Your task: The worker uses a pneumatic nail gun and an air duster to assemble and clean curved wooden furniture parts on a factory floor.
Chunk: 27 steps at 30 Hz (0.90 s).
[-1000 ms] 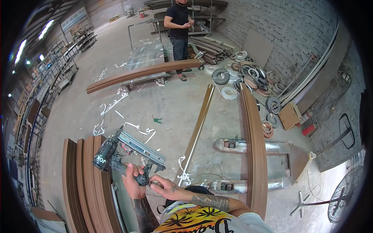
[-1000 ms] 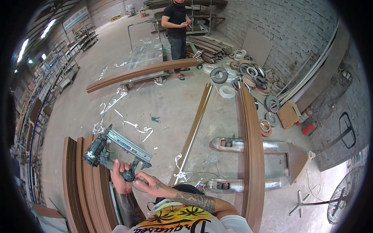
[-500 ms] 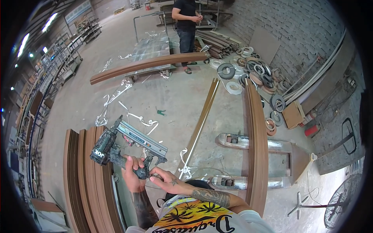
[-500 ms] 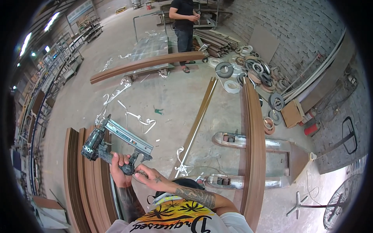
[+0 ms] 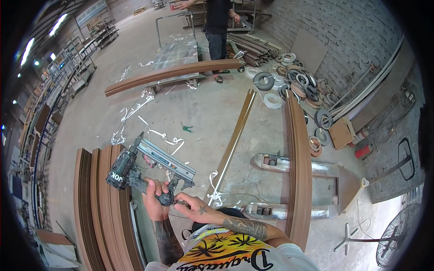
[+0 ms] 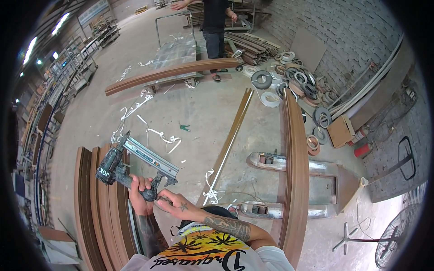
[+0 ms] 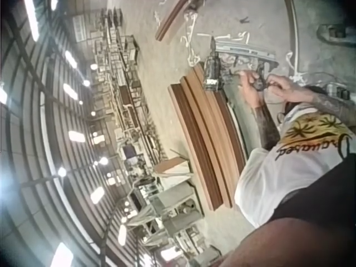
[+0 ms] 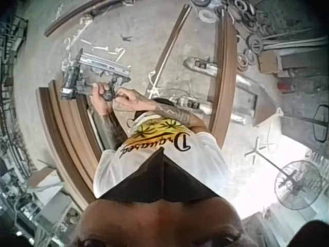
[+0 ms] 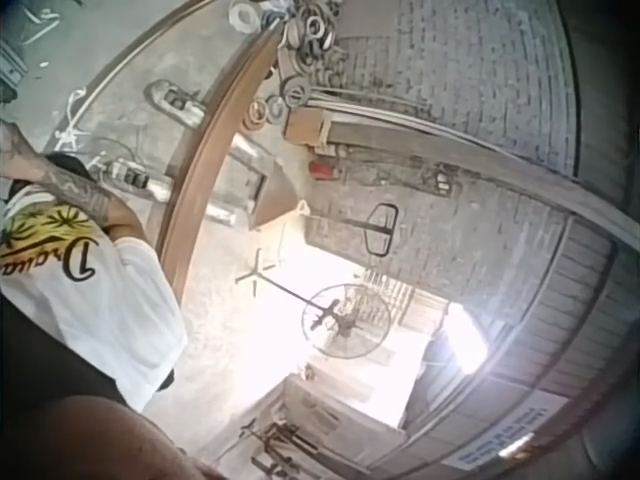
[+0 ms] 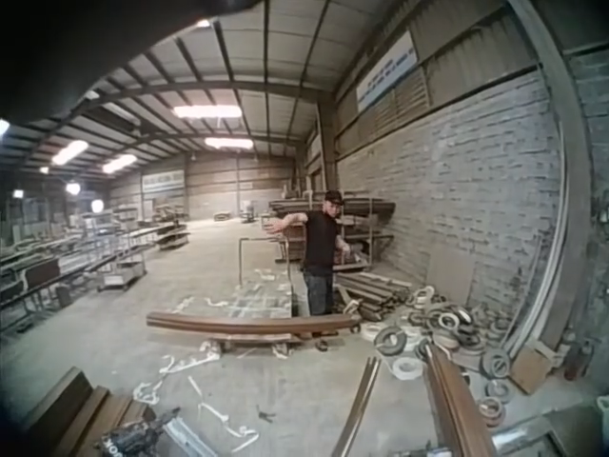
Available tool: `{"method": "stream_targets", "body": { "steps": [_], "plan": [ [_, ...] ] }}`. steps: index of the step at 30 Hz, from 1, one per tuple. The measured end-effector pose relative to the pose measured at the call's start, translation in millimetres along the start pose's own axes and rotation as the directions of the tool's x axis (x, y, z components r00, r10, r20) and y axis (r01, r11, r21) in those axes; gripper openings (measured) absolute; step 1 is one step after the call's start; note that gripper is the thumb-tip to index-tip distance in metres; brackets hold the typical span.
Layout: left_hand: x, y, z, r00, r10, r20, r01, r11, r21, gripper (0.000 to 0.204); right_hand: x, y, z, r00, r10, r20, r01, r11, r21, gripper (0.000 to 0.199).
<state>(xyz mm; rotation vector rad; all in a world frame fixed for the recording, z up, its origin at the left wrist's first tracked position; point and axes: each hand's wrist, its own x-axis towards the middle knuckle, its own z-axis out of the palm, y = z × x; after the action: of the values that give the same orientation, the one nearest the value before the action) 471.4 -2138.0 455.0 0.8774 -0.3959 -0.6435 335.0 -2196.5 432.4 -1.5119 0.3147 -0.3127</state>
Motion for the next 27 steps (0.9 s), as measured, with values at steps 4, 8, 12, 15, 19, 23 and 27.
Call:
{"method": "stream_targets", "body": {
  "steps": [4, 8, 12, 15, 19, 23, 27],
  "plan": [
    [-2.1, 1.3, 2.2, 0.999, 0.010, 0.052, -0.011, 0.999, 0.031, 0.013, -1.0, 7.3, 3.3, 1.000, -0.030, -0.010, 0.030, 0.999, 0.015, 0.023],
    [-1.6, 1.5, 1.5, 0.991, 0.023, 0.132, -0.029, 0.999, 0.041, 0.014, 1.2, 18.3, 4.6, 0.991, -0.122, -0.051, 0.119, 0.991, -0.054, 0.022],
    [0.9, -3.0, -5.4, 0.973, 0.042, 0.228, -0.038, 0.999, -0.021, 0.015, -0.6, 19.3, -0.5, 0.997, -0.054, -0.056, 0.047, 0.992, -0.113, 0.020],
    [2.6, -6.6, -1.8, 0.957, 0.021, 0.291, -0.006, 0.999, -0.054, 0.018, -7.2, 26.2, -4.4, 0.992, -0.048, -0.115, 0.033, 0.991, -0.129, 0.018],
    [1.7, -27.6, -12.6, 0.964, -0.045, 0.262, 0.053, 0.998, -0.025, 0.020, -11.1, 46.0, -11.9, 0.989, -0.028, -0.145, 0.011, 0.993, -0.116, 0.020],
    [2.1, -51.4, -36.6, 0.975, -0.198, 0.097, 0.207, 0.974, -0.089, 0.017, -11.4, 60.7, -12.8, 0.993, 0.054, -0.102, -0.064, 0.993, -0.100, 0.025],
    [5.8, -76.1, -57.4, 0.956, -0.290, -0.052, 0.275, 0.940, -0.201, 0.020, -7.1, 71.3, -6.0, 0.990, 0.126, -0.065, -0.133, 0.984, -0.117, 0.024]
  ]
}}
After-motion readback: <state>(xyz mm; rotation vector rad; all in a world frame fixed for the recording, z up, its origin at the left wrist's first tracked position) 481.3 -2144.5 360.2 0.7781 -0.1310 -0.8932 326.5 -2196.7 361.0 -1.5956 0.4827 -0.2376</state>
